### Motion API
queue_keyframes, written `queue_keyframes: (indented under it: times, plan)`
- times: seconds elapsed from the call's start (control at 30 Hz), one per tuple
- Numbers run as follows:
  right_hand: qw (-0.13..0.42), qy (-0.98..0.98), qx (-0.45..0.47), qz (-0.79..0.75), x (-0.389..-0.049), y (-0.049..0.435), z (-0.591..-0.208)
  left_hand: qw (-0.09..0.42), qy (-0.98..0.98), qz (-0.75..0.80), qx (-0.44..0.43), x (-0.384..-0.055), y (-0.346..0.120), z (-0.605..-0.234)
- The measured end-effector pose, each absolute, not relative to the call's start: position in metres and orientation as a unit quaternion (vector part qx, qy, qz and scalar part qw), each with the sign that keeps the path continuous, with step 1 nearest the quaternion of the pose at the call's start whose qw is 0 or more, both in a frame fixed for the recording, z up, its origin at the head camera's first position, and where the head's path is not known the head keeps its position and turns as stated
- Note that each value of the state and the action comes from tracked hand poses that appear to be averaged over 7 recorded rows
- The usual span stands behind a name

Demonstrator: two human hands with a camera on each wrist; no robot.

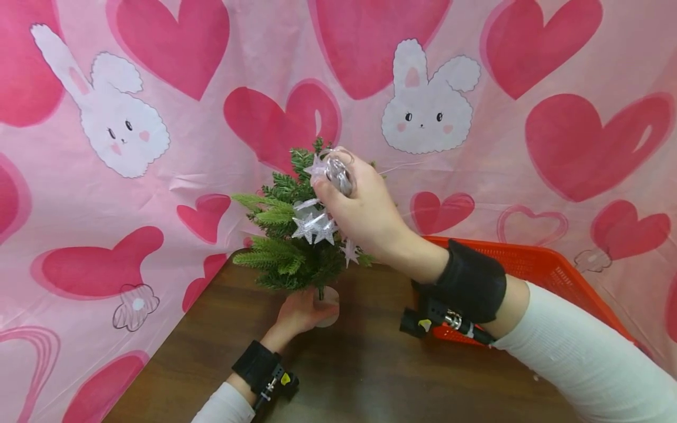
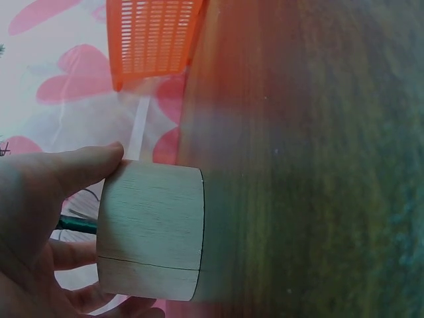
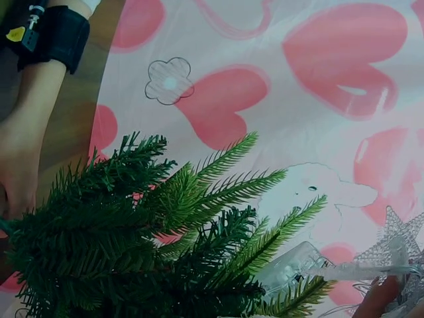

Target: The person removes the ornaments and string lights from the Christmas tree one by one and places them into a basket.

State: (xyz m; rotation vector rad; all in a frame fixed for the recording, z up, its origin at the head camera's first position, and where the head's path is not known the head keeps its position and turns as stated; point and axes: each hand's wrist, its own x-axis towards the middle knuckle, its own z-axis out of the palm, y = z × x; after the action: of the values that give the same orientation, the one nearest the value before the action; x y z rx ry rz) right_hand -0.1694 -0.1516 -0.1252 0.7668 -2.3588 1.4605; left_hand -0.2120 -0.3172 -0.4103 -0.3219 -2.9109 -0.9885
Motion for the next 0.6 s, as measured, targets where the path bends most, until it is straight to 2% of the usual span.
queue_keyframes:
  times: [0.3, 0.6]
  plan:
    - [0.117, -0.79, 0.285, 0.53, -0.174, -0.144, -0.125, 0.022, -0.941, -0.322, -0.098, -0.213, -0.313, -0.411]
    - [0.129, -0.752, 0.304, 0.57, -0.175, -0.14, -0.119, 0.001, -0.947, -0.309, -0.084, -0.215, -0.312, -0.41]
